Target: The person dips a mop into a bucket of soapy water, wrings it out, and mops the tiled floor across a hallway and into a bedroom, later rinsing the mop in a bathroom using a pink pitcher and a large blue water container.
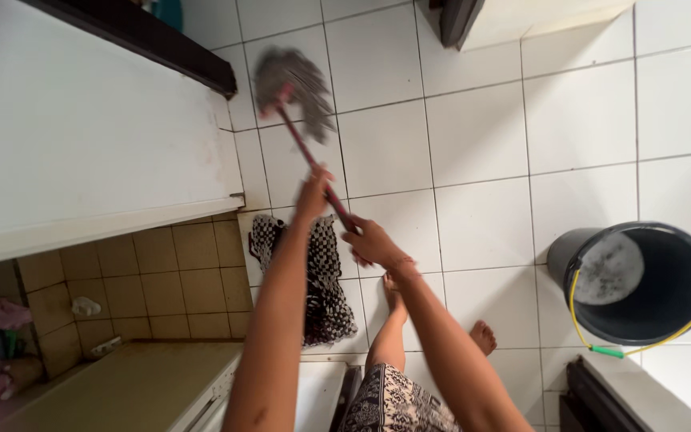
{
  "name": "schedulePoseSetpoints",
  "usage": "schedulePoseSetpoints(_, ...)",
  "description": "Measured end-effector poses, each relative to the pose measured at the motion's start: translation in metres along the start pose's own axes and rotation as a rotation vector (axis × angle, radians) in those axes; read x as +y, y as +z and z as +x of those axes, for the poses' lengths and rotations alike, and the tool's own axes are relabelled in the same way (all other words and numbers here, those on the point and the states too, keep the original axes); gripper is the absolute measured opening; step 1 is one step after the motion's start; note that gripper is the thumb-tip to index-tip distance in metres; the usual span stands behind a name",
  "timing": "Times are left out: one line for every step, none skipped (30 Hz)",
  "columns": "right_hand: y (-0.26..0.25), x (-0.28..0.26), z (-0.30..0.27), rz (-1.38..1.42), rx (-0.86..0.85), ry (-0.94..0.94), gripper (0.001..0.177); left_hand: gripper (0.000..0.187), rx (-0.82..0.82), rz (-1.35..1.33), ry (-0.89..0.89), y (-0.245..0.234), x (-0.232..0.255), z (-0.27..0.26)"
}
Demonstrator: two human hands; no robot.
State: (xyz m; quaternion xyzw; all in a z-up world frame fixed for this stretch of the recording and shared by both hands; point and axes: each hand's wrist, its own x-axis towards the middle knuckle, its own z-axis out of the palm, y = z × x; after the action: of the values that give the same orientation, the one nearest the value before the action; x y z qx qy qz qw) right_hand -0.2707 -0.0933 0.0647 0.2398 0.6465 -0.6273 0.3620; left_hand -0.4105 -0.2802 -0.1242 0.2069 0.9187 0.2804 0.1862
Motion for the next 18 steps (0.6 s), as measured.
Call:
schedulePoseSetpoints(0.007, 0.001, 0.012, 0.054, 0.036, -0.018, 0.05, 0.035, -0.012, 0.001, 0.0, -0.006, -0.005, 0.01)
schedulePoseSetpoints(0.005, 0.01, 0.018, 0.063, 0.037, -0.01, 0.05, 0.03, 0.146, 0.284, 0.231, -0.014, -0.012, 0.018)
schedulePoseSetpoints(0.0, 0.025, 0.014, -0.095, 0.191, -0.243, 0.045, 0.03, 0.301, 0.561, 0.458, -0.015, -0.016, 0.02)
schedulePoseSetpoints(-0.011, 0.04, 0.004, -0.256, 0.343, -0.475, 0.04, 0.029, 0.05, 0.432, 0.362, 0.002, -0.01, 0.025)
schedulePoseSetpoints(-0.036, 0.055, -0.015, -0.085, 0.261, -0.62, 0.045, 0.036, -0.199, 0.305, 0.261, 0.026, 0.004, 0.027)
schedulePoseSetpoints(-0.063, 0.071, -0.054, 0.078, 0.168, -0.042, 0.043, 0.029, -0.199, 0.16, 0.407, 0.056, 0.024, 0.017)
schedulePoseSetpoints(-0.095, 0.078, -0.092, -0.115, 0.184, 0.167, 0.042, 0.02, -0.063, 0.038, 0.735, 0.087, 0.053, 0.007)
schedulePoseSetpoints(-0.121, 0.08, -0.131, -0.212, 0.213, 0.245, 0.044, 0.022, -0.153, 0.077, 0.624, 0.121, 0.096, 0.0)
schedulePoseSetpoints(-0.148, 0.081, -0.173, -0.428, 0.227, 0.245, 0.041, 0.029, -0.303, 0.133, 0.567, 0.148, 0.142, -0.015)
schedulePoseSetpoints(-0.17, 0.081, -0.211, -0.429, 0.211, 0.536, 0.043, 0.026, -0.405, 0.003, 0.549, 0.166, 0.188, -0.028)
schedulePoseSetpoints(-0.184, 0.082, -0.238, -0.469, 0.223, 0.582, 0.045, 0.029, -0.439, -0.08, 0.508, 0.177, 0.236, -0.043)
schedulePoseSetpoints(-0.194, 0.086, -0.269, -0.528, 0.307, 0.555, 0.046, 0.033, -0.472, -0.162, 0.466, 0.177, 0.272, -0.059)
schedulePoseSetpoints(-0.193, 0.091, -0.29, -0.515, 0.383, 0.423, 0.05, 0.042, -0.574, -0.069, 0.475, 0.174, 0.305, -0.071)
schedulePoseSetpoints(-0.192, 0.094, -0.3, -0.498, 0.46, 0.291, 0.053, 0.042, -0.576, -0.069, 0.476, 0.164, 0.316, -0.075)
schedulePoseSetpoints(-0.19, 0.095, -0.301, -0.496, 0.455, 0.3, 0.053, 0.046, -0.589, -0.087, 0.455, 0.157, 0.322, -0.085)
schedulePoseSetpoints(-0.188, 0.091, -0.299, -0.537, 0.367, 0.462, 0.052, 0.05, -0.602, -0.105, 0.434, 0.153, 0.322, -0.093)
schedulePoseSetpoints(-0.18, 0.085, -0.291, -0.571, 0.286, 0.624, 0.051, 0.045, -0.608, -0.04, 0.472, 0.149, 0.306, -0.092)
schedulePoseSetpoints(-0.164, 0.077, -0.282, -0.536, 0.258, 0.601, 0.049, 0.039, -0.613, 0.026, 0.51, 0.147, 0.284, -0.091)
